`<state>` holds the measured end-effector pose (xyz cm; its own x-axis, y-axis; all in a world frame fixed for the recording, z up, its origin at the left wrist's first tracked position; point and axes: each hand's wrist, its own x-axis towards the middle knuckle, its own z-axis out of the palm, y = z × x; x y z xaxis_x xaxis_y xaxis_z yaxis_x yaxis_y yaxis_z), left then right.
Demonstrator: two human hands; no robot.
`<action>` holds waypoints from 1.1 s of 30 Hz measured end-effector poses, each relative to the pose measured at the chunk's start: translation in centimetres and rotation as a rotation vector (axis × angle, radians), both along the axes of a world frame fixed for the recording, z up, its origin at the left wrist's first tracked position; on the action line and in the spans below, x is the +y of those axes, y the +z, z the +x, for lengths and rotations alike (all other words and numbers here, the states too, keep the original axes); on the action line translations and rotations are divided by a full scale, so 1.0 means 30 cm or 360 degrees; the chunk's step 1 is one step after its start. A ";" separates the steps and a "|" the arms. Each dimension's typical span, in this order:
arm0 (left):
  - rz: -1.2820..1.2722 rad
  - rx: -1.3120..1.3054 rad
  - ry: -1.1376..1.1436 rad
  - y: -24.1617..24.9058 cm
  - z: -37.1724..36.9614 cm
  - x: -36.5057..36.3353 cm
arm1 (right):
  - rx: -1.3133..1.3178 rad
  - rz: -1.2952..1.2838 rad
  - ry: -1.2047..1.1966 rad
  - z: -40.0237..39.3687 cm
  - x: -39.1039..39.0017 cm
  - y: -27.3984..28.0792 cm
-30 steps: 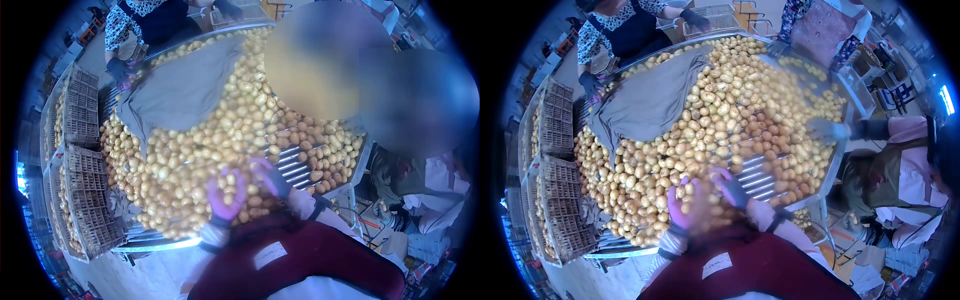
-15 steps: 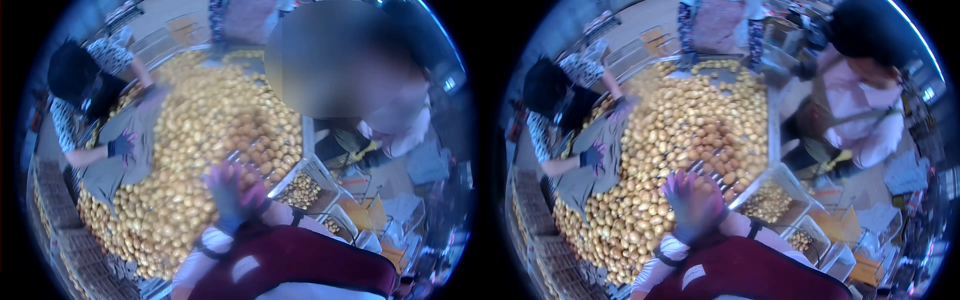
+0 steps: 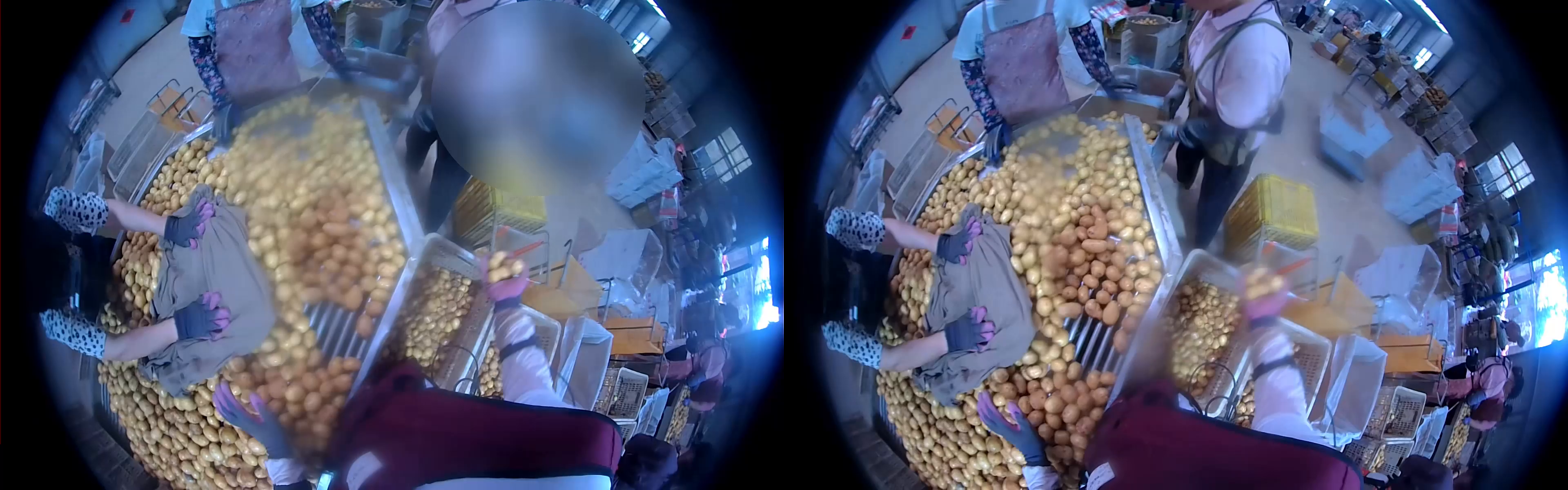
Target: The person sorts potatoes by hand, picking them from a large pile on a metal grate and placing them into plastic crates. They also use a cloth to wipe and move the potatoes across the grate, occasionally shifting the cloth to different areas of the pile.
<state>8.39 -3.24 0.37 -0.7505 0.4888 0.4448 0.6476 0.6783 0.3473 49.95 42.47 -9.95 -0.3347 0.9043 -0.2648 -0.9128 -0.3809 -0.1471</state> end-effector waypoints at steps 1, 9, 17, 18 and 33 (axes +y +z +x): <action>-0.0022 -0.0035 0.0048 -0.021 -0.018 -0.053 | -0.0240 -0.0034 -0.0162 0.048 0.044 -0.045; -0.0307 -0.0207 -0.0069 -0.083 0.026 -0.053 | -0.2886 0.1583 -0.0693 -0.727 -0.072 -0.009; -0.0631 -0.0394 -0.0086 -0.090 -0.007 -0.005 | -0.2691 0.3287 0.0262 -1.448 -0.354 0.092; -0.0659 -0.0427 -0.0069 -0.077 -0.011 0.005 | -0.2671 0.3273 0.0268 -1.497 -0.310 0.083; -0.0574 -0.0539 -0.0045 -0.069 -0.052 0.039 | -0.3005 0.2882 -0.0487 -1.926 -0.021 0.073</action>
